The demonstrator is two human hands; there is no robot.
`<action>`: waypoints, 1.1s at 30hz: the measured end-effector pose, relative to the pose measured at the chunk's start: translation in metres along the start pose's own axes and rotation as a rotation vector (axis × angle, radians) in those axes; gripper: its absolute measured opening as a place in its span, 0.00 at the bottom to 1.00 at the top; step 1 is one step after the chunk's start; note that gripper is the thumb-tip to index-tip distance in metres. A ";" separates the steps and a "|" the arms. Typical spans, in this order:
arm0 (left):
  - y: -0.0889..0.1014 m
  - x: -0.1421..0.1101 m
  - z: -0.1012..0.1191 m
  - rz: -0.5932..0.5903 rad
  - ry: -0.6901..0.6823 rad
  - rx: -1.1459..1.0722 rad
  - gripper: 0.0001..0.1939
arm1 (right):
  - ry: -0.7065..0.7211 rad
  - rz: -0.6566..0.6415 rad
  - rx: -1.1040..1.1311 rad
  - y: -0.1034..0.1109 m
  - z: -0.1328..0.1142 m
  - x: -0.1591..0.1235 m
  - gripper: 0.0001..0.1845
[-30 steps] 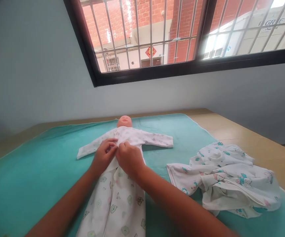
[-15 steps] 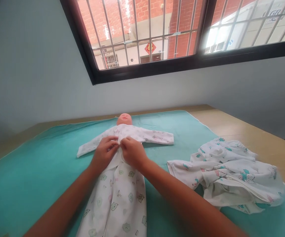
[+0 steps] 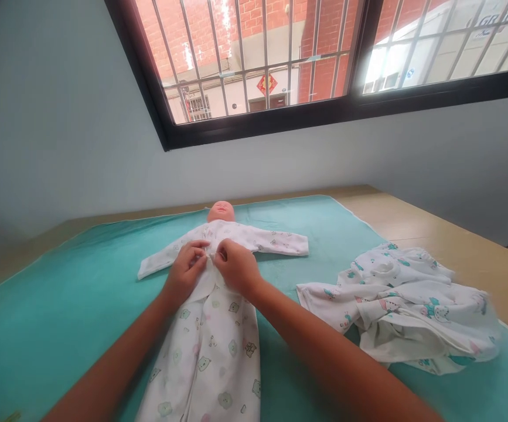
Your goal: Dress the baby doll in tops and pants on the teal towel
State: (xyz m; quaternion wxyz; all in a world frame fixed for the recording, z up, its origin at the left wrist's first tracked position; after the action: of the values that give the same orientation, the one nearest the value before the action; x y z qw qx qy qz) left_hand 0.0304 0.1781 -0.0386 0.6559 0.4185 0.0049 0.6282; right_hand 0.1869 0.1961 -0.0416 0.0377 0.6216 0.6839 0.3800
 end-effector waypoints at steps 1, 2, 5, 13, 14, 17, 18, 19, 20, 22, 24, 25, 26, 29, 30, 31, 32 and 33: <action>0.000 -0.001 -0.001 0.010 0.017 -0.023 0.09 | -0.027 -0.002 0.073 0.000 0.002 0.002 0.02; 0.001 -0.001 -0.003 0.035 0.037 -0.043 0.10 | -0.052 -0.004 0.148 0.002 0.006 0.004 0.02; 0.009 -0.002 -0.017 0.203 0.113 -0.045 0.12 | -0.110 -0.006 0.329 0.013 0.025 0.015 0.07; 0.065 -0.006 -0.093 0.501 0.350 0.307 0.11 | -0.463 0.232 -0.278 0.096 0.126 0.024 0.11; 0.069 -0.007 -0.101 0.507 0.381 0.321 0.10 | -0.514 0.200 -0.376 0.103 0.134 0.023 0.11; 0.073 -0.012 -0.122 0.501 0.462 0.360 0.08 | -0.534 0.112 -0.582 0.111 0.142 0.018 0.13; 0.072 -0.013 -0.126 0.497 0.479 0.370 0.08 | -0.493 0.116 -0.641 0.111 0.140 0.017 0.13; 0.071 -0.014 -0.129 0.495 0.488 0.379 0.07 | -0.437 0.137 -0.693 0.111 0.137 0.016 0.14; 0.071 -0.015 -0.129 0.499 0.489 0.387 0.06 | -0.372 0.168 -0.735 0.109 0.132 0.015 0.15; 0.070 -0.015 -0.121 0.526 0.460 0.399 0.05 | -0.225 0.248 -0.769 0.104 0.119 0.016 0.17; 0.067 -0.012 -0.105 0.544 0.328 0.430 0.08 | -0.047 0.283 -0.697 0.093 0.102 0.017 0.18; 0.064 -0.009 -0.094 0.516 0.224 0.450 0.11 | 0.045 0.269 -0.617 0.085 0.093 0.018 0.17; 0.059 -0.006 -0.083 0.453 0.106 0.472 0.12 | 0.124 0.236 -0.512 0.075 0.083 0.017 0.16; 0.038 -0.001 -0.062 0.134 -0.081 0.533 0.17 | 0.203 0.044 -0.173 0.044 0.057 0.012 0.15; 0.032 -0.001 -0.060 0.067 -0.043 0.560 0.19 | 0.175 -0.026 -0.090 0.035 0.050 0.010 0.16; 0.028 -0.001 -0.062 0.028 0.022 0.590 0.20 | 0.128 -0.078 -0.036 0.027 0.045 0.009 0.18; 0.025 -0.003 -0.064 0.015 0.094 0.621 0.21 | 0.074 -0.101 -0.012 0.022 0.039 0.009 0.21; 0.023 -0.005 -0.068 0.011 0.156 0.648 0.23 | 0.026 -0.098 -0.017 0.018 0.034 0.011 0.22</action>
State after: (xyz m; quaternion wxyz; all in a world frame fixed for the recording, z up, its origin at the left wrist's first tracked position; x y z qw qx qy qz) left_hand -0.0255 0.2080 -0.0723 0.4827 0.5561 0.2523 0.6277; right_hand 0.2166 0.2205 -0.0509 0.0525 0.5822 0.7106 0.3915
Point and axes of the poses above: each hand's wrist, its own x-axis towards the middle knuckle, its own y-axis out of the back of the hand, z = x × y, the point moved 2 cm from there along x, towards the middle knuckle, and after that the axes turned 4 degrees about -z, right-handed, at the moved point
